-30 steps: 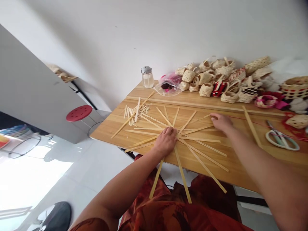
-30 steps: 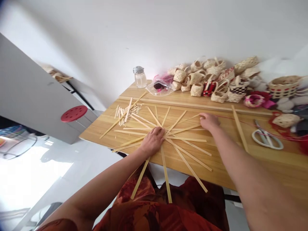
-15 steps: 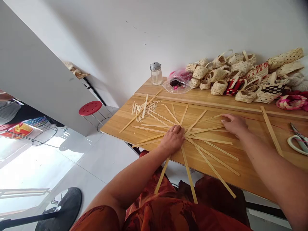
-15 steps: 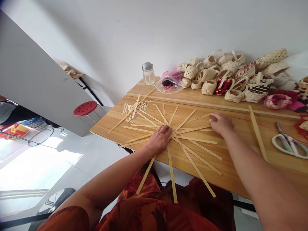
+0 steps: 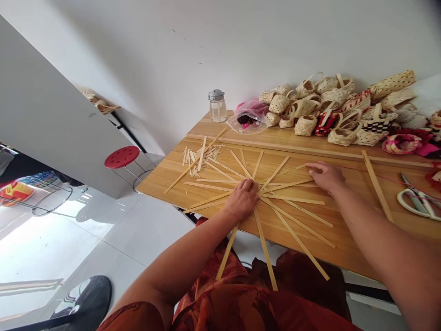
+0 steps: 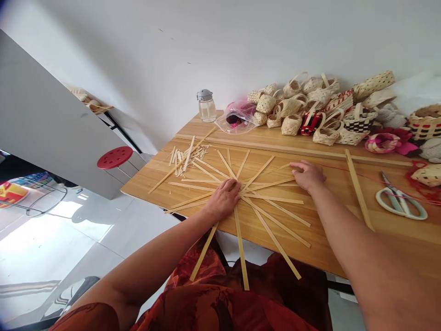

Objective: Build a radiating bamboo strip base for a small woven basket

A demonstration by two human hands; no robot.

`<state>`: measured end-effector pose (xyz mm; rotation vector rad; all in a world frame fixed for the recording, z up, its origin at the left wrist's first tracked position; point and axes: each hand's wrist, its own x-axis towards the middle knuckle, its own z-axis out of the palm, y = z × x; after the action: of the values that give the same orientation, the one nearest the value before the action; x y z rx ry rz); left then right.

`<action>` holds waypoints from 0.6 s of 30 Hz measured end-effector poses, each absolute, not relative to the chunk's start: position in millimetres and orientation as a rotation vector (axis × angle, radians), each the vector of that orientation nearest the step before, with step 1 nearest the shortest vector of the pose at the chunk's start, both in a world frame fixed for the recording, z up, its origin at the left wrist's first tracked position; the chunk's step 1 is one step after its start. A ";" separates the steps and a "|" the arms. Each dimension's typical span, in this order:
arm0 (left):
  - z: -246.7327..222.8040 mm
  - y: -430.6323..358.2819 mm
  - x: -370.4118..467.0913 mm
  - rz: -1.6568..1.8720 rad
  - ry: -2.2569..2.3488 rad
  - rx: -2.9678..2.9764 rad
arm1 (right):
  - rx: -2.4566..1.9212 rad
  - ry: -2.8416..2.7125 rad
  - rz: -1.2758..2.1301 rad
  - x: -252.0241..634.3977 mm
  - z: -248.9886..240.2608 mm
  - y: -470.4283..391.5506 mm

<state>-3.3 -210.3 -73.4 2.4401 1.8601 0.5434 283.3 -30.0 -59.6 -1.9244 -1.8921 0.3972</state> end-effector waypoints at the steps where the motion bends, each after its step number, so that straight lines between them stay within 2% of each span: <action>1: -73.5 -210.1 -3.4 0.548 1.856 2.445 | -1.918 -1.889 0.392 283.8 -60.7 -29.7; 18: -76.4 -209.7 -5.0 0.612 1.815 2.466 | -1.761 -1.796 0.544 285.6 -61.6 -37.0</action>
<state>-5.0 -209.7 -76.4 2.4663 1.8149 0.6124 285.6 -37.0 -61.6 -1.7606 -1.7962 0.5443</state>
